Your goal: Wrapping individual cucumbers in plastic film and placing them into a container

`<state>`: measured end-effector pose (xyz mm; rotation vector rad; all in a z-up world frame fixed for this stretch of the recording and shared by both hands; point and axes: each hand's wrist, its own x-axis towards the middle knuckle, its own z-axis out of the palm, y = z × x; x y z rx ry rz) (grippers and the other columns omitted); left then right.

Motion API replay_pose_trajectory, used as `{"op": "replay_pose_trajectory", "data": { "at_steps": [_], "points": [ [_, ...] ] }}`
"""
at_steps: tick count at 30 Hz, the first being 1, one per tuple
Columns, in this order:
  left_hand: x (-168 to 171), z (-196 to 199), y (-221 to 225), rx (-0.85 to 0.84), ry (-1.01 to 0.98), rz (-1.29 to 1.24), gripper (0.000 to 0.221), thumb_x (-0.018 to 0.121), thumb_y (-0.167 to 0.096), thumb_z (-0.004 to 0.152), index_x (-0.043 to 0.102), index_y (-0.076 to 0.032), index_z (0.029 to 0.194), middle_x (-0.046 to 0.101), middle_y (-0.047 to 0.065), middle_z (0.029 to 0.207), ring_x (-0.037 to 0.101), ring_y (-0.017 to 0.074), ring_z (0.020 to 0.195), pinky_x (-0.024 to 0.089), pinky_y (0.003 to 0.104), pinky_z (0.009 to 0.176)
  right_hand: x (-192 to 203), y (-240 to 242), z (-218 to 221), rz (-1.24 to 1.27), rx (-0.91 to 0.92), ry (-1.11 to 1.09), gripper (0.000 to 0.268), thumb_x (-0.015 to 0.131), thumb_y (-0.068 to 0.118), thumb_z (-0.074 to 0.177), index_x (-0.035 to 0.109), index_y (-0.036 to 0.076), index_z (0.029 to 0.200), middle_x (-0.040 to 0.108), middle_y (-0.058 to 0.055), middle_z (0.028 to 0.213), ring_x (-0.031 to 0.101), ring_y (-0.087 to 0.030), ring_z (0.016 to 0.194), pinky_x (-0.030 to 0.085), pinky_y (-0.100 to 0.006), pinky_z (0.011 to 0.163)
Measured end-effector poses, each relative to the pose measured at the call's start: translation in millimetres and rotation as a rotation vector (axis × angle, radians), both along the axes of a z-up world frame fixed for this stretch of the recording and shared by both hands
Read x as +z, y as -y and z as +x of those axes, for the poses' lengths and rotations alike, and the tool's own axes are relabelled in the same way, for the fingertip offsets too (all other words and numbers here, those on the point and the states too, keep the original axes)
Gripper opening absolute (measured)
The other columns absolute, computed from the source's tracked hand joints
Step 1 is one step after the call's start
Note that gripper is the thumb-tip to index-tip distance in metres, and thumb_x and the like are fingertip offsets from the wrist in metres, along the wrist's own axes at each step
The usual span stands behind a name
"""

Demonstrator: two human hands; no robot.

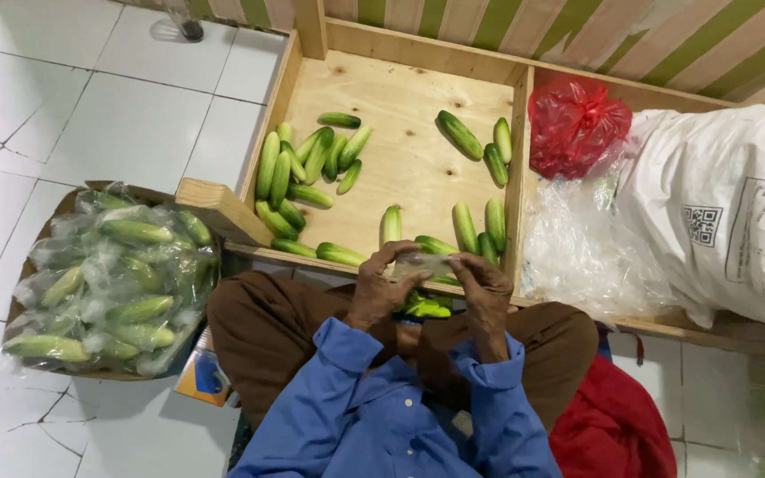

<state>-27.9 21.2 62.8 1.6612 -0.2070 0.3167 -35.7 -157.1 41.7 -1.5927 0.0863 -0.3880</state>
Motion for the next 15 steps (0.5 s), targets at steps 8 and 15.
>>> {"op": "replay_pose_trajectory", "data": {
  "at_steps": [8,15],
  "points": [
    [-3,7,13,0.185,0.077,-0.072,0.004,0.084,-0.017,0.088,0.080,-0.016,0.089,0.075,0.005,0.074,0.073,0.0226,0.071,0.057,0.035,0.082,26,-23,-6,-0.088,-0.086,0.107,0.017,0.083,-0.001,0.085,0.078,0.006,0.100,0.077,-0.010,0.080,0.073,-0.013,0.084,0.058,-0.034,0.084],
    [-4,9,20,0.350,0.138,0.051,0.013,0.089,-0.022,0.082,0.076,-0.020,0.082,0.073,-0.003,0.076,0.072,0.0207,0.071,0.055,0.032,0.084,54,-40,-13,-0.115,0.039,0.274,0.020,0.081,-0.009,0.082,0.080,0.004,0.098,0.077,-0.014,0.097,0.074,-0.020,0.092,0.059,-0.040,0.088]
  ]
}}
